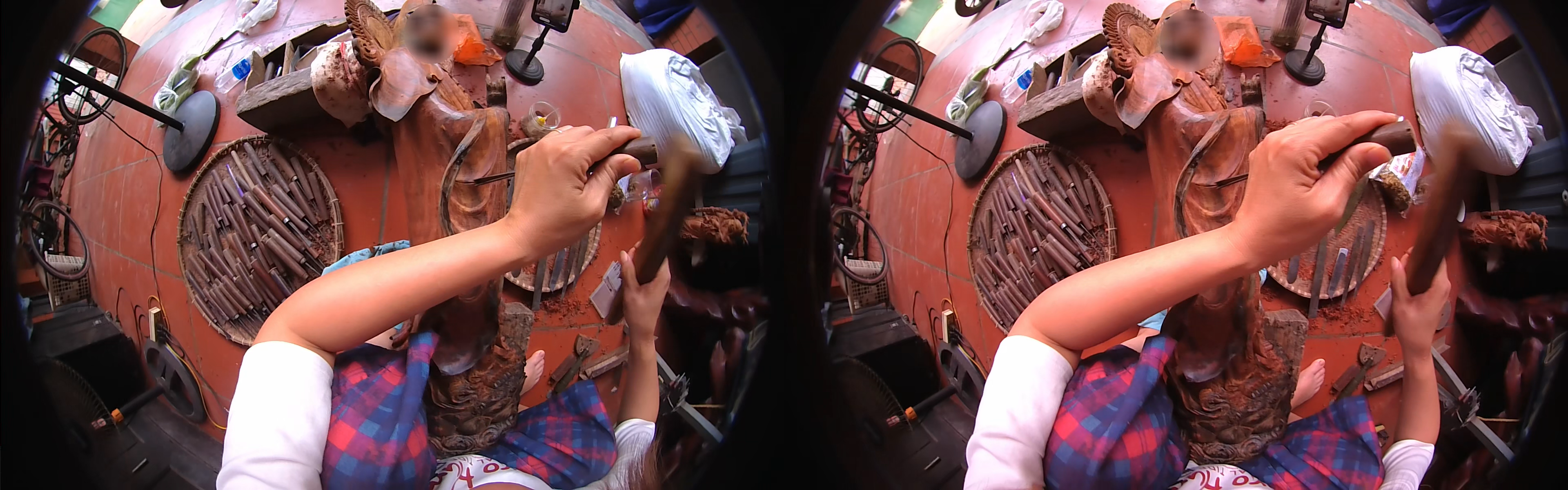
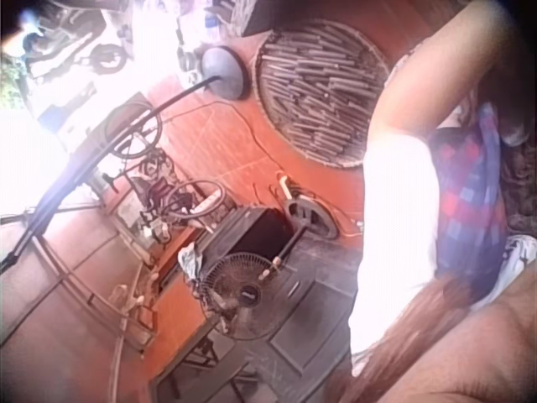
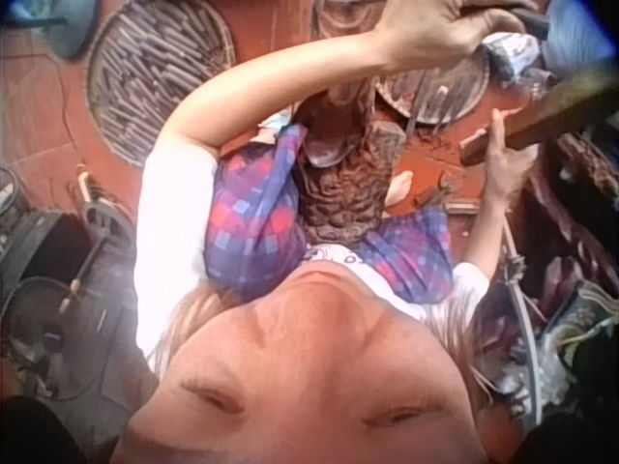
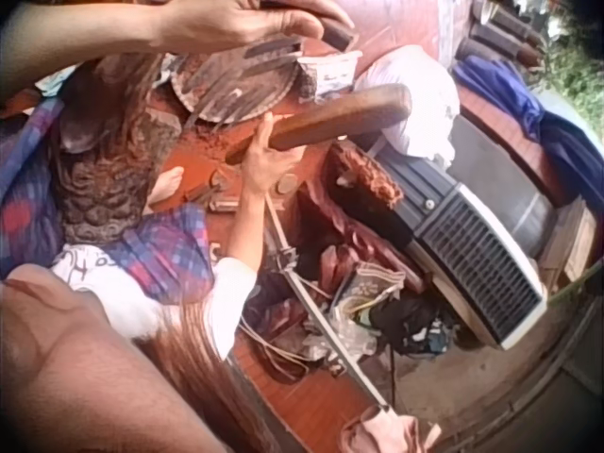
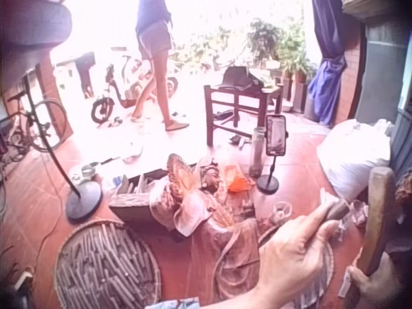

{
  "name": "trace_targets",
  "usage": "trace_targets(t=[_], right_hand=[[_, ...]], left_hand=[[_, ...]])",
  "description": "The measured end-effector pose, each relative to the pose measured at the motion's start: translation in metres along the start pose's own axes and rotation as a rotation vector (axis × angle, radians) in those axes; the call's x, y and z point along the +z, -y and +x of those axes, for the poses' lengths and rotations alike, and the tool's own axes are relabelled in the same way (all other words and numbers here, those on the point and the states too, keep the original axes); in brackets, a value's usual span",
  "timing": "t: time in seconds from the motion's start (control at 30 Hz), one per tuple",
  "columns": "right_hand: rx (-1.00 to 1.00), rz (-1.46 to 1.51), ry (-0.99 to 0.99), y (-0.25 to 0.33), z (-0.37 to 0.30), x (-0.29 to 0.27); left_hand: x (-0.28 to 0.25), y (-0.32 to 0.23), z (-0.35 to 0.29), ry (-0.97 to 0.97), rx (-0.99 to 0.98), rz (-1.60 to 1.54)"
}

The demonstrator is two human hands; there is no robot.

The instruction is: The person sits on the floor and carves a large wooden sculpture using a chisel and a wooden mallet. They repeatedly strike the chisel to shape the wood, occasionally pause to wipe the surface with a cloth, and switch between different chisels to refine the details.

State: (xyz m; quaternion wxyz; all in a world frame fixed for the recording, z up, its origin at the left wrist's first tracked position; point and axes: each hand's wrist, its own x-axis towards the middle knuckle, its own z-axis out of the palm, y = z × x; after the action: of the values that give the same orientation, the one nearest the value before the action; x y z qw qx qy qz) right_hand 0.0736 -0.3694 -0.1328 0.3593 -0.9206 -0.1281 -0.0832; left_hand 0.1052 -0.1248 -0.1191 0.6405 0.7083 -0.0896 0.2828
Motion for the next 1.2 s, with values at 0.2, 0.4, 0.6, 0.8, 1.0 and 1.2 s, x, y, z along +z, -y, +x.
trace_targets(t=[0.2, 0.4, 0.6, 0.8, 1.0, 1.2], right_hand=[[0.132, 0.224, 0.011, 0.010, -0.003, 0.000], [0.065, 0.192, 0.063, 0.005, -0.004, -0.008], [0.044, 0.267, 0.024, 0.001, -0.012, 0.004], [0.010, 0.396, -0.054, 0.010, -0.012, 0.009], [0.071, 0.363, 0.039, 0.011, -0.011, 0.010], [-0.046, 0.075, 0.143, -0.005, -0.016, 0.004]], left_hand=[[-0.001, 0.000, -0.001, 0.019, 0.027, -0.013], [-0.005, -0.003, -0.003, 0.028, 0.034, -0.028], [-0.009, 0.000, -0.007, 0.051, 0.068, -0.041], [-0.010, 0.000, -0.009, 0.090, 0.089, -0.080], [-0.014, 0.001, -0.013, 0.063, 0.160, -0.136], [-0.018, 0.001, -0.015, 0.102, 0.170, -0.114]])
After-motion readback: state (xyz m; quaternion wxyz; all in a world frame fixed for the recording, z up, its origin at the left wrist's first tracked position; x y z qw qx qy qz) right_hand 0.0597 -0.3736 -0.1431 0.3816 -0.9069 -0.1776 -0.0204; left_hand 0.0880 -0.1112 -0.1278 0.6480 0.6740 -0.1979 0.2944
